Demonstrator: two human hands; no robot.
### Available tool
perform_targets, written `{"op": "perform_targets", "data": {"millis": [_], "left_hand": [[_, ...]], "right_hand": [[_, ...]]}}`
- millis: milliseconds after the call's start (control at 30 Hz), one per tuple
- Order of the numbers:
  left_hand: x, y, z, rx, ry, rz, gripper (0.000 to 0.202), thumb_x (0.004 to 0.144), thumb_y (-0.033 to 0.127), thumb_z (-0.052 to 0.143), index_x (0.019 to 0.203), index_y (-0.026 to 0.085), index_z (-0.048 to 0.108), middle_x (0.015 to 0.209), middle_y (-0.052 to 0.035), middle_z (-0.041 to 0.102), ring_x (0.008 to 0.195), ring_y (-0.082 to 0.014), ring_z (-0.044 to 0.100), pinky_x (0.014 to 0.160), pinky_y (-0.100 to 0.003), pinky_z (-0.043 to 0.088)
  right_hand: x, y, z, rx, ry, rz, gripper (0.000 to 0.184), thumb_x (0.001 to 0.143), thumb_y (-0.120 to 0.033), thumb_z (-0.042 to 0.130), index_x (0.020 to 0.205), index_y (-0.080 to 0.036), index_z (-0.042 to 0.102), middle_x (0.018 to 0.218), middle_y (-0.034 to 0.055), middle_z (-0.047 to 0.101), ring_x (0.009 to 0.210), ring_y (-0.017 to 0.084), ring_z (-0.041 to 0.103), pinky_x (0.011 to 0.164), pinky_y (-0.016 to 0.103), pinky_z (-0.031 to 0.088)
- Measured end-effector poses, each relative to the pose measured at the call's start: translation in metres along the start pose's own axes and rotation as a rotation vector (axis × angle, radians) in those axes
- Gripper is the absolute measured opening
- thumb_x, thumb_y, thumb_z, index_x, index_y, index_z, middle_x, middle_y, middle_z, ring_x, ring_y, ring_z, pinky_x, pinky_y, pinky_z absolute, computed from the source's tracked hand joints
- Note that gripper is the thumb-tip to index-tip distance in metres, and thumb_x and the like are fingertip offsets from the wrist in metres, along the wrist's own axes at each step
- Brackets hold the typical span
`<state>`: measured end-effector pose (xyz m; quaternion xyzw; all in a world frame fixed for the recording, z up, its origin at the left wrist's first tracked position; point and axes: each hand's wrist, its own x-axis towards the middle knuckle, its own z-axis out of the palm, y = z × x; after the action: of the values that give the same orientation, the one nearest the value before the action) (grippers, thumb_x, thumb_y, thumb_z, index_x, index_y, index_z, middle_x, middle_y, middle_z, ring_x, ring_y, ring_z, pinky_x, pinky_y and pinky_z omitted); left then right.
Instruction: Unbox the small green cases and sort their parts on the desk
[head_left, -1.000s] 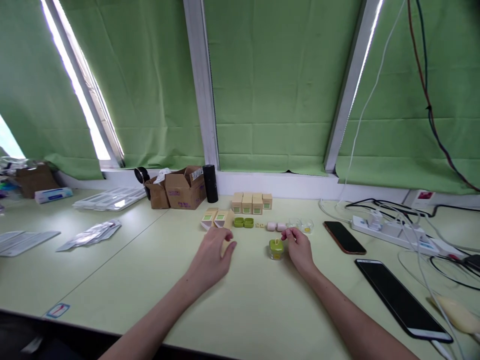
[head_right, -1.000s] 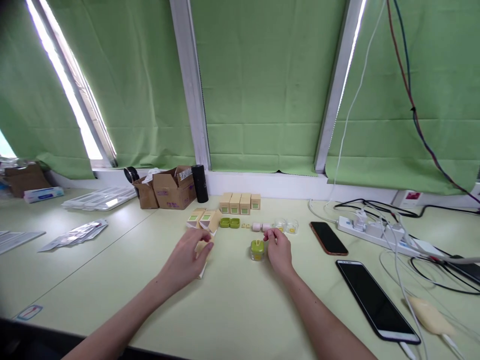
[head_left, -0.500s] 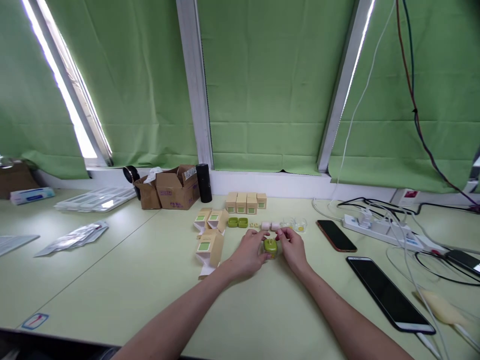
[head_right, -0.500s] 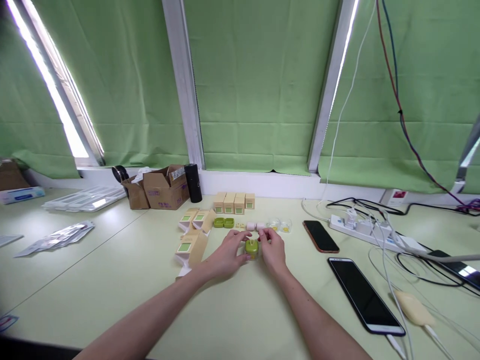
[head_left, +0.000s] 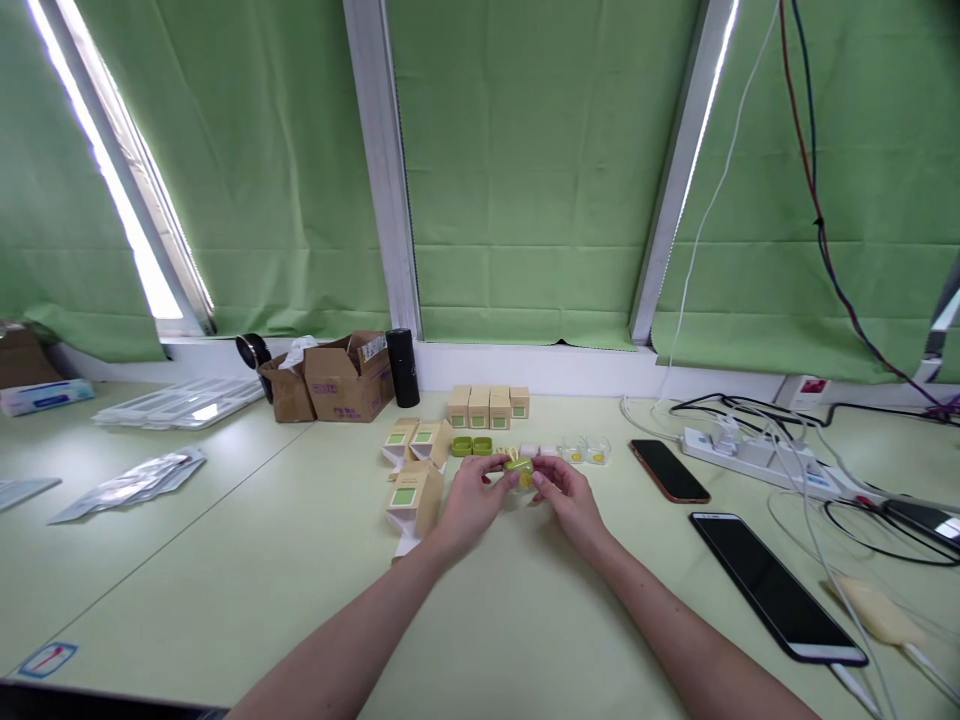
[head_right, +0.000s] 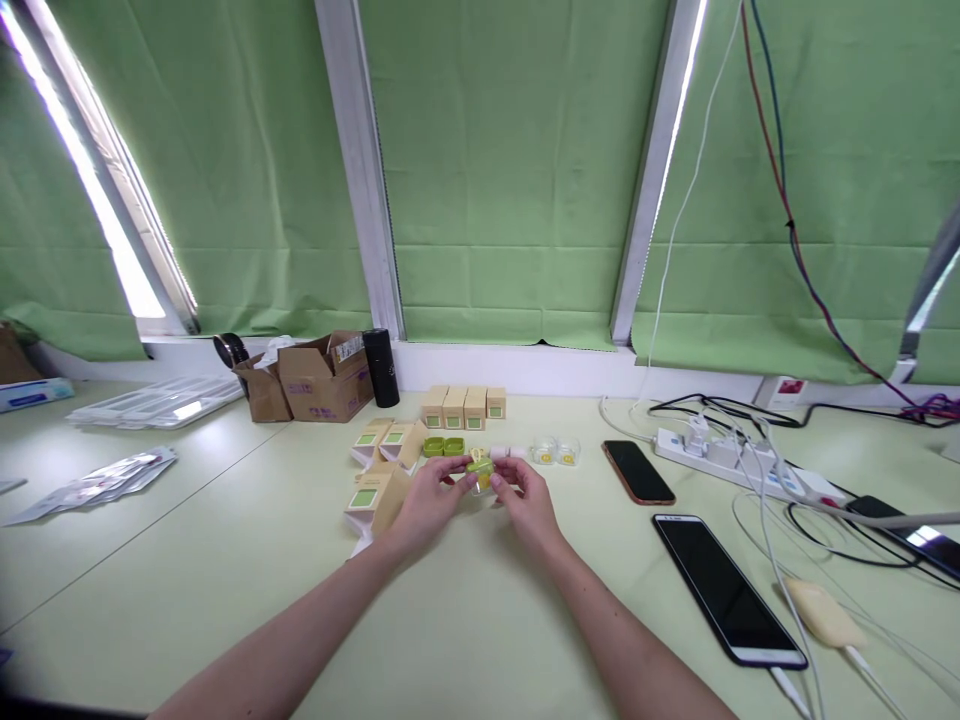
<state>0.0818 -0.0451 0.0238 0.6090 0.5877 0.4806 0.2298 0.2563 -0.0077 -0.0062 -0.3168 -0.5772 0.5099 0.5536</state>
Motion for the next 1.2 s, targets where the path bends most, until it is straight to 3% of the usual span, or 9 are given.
{"op": "perform_targets", "data": {"millis": [200,367,533,733,1000,1200], "left_hand": [[-0.001,-0.001,0.003,-0.027,0.04,0.046,0.038,0.088,0.046,0.07,0.111,0.017,0.078,0.112,-0.0146,0.075,0.105,-0.0273,0.069,0.089,-0.039,0.055],[-0.002,-0.007,0.004,-0.183,0.051,0.125,0.046,0.098,0.056,0.054,0.1,0.018,0.079,0.104,-0.0123,0.076,0.106,-0.027,0.068,0.092,-0.039,0.054],[-0.007,-0.005,0.005,-0.289,0.025,0.206,0.042,0.099,0.053,0.056,0.108,0.019,0.079,0.102,-0.0116,0.076,0.108,-0.0266,0.067,0.095,-0.039,0.054],[-0.011,-0.002,0.006,-0.29,0.033,0.213,0.038,0.1,0.048,0.057,0.111,0.02,0.079,0.101,-0.0118,0.075,0.111,-0.0273,0.066,0.097,-0.04,0.054],[-0.005,-0.01,0.009,-0.301,0.07,0.159,0.04,0.097,0.052,0.058,0.105,0.019,0.08,0.102,-0.0126,0.075,0.103,-0.0268,0.069,0.092,-0.04,0.055],[-0.002,-0.016,0.011,-0.348,0.083,0.122,0.04,0.094,0.053,0.064,0.105,0.019,0.08,0.107,-0.0136,0.076,0.105,-0.0274,0.07,0.093,-0.041,0.056]], "right_hand": [[-0.005,-0.008,0.007,0.279,-0.102,0.168,0.051,0.067,-0.057,0.088,0.102,-0.023,0.074,0.096,0.0074,0.077,0.085,0.026,0.072,0.069,0.04,0.062],[-0.005,-0.008,0.002,0.477,-0.148,0.254,0.041,0.079,-0.053,0.082,0.096,-0.016,0.076,0.091,0.011,0.078,0.077,0.023,0.073,0.071,0.035,0.06],[-0.003,-0.006,-0.002,0.642,-0.168,0.32,0.038,0.092,-0.047,0.07,0.103,-0.012,0.077,0.099,0.0164,0.079,0.08,0.022,0.073,0.072,0.032,0.059],[-0.003,-0.004,-0.001,0.647,-0.162,0.354,0.039,0.097,-0.047,0.061,0.103,-0.013,0.078,0.103,0.0171,0.079,0.079,0.022,0.072,0.071,0.033,0.058],[-0.006,-0.014,0.001,0.584,-0.126,0.302,0.036,0.083,-0.049,0.08,0.096,-0.016,0.079,0.089,0.0103,0.079,0.077,0.02,0.072,0.073,0.032,0.06],[-0.008,-0.016,0.003,0.5,-0.049,0.238,0.04,0.071,-0.047,0.09,0.1,-0.022,0.077,0.099,0.0065,0.078,0.079,0.02,0.071,0.067,0.033,0.061]]}}
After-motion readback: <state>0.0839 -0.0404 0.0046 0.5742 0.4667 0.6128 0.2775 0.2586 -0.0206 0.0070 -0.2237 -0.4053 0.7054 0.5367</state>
